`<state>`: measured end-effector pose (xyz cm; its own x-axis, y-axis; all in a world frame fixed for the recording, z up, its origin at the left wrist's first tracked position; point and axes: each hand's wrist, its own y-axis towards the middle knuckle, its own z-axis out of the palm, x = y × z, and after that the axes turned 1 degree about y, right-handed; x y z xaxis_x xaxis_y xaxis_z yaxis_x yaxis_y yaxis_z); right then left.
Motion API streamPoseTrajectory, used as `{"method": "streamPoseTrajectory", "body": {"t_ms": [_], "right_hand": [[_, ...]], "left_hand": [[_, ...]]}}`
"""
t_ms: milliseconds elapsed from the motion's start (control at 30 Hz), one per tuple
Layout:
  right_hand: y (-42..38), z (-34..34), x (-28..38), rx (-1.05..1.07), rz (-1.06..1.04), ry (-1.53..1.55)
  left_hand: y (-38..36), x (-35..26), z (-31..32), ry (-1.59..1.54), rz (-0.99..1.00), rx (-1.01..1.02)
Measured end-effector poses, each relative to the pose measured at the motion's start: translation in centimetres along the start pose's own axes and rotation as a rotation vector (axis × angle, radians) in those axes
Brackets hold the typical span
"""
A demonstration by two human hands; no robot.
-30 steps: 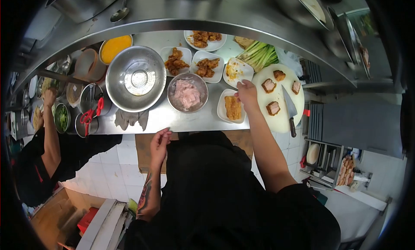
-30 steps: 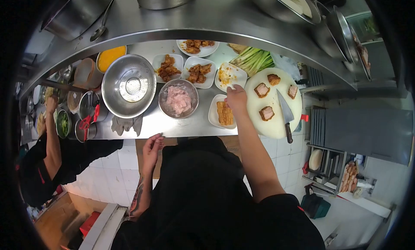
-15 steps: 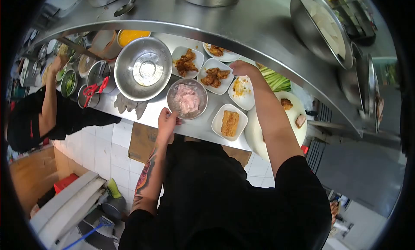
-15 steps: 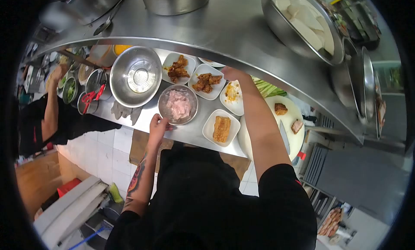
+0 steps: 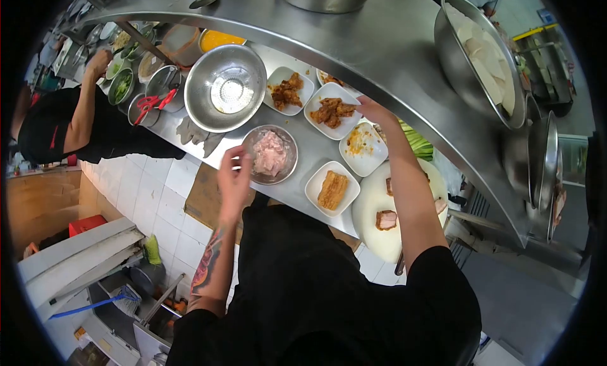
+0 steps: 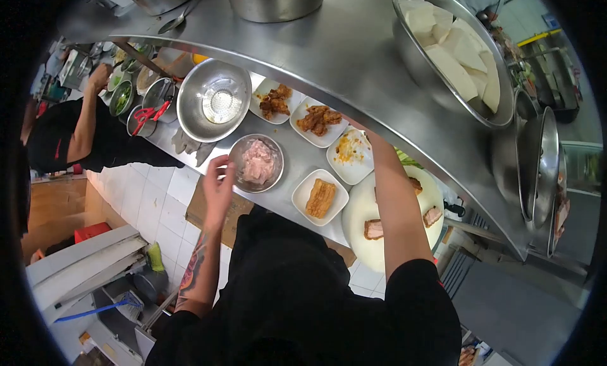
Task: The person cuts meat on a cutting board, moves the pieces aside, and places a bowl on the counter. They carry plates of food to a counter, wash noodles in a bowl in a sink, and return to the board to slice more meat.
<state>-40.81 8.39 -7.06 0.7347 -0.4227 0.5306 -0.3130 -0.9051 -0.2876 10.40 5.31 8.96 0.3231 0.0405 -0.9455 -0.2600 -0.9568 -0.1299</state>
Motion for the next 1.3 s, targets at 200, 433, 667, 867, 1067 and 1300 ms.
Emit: {"method": "streamPoseTrajectory", "body": {"t_ms": [200, 433, 667, 867, 1067, 1300], "right_hand": [[-8.6, -7.4, 1.9, -0.150, 0.241, 0.487], [-23.4, -10.2, 9.4, -0.353, 0.399, 0.792], [-31.7, -9.3, 13.4, -0.382, 0.401, 0.916], [-37.0, -11.7, 20.4, -0.430, 0.404, 0.768], [-41.0, -11.4, 31.6, -0.381, 0.296, 0.581], [-35.7, 2.6, 50.4, -0.054, 0.193, 0.543]], "left_hand": [[5.0, -2.0, 16.5, -0.836, -0.534, 0.189], [14.9, 2.1, 24.6, -1.100, -0.790, -0.295], [15.1, 1.5, 24.7, -1.007, -0.776, -0.426], [7.7, -2.9, 19.8, -0.936, -0.589, 0.083], [0.9, -2.7, 5.2, -0.734, -0.526, 0.574], [-1.5, 8.7, -26.6, -0.550, -0.440, 0.681]]}}
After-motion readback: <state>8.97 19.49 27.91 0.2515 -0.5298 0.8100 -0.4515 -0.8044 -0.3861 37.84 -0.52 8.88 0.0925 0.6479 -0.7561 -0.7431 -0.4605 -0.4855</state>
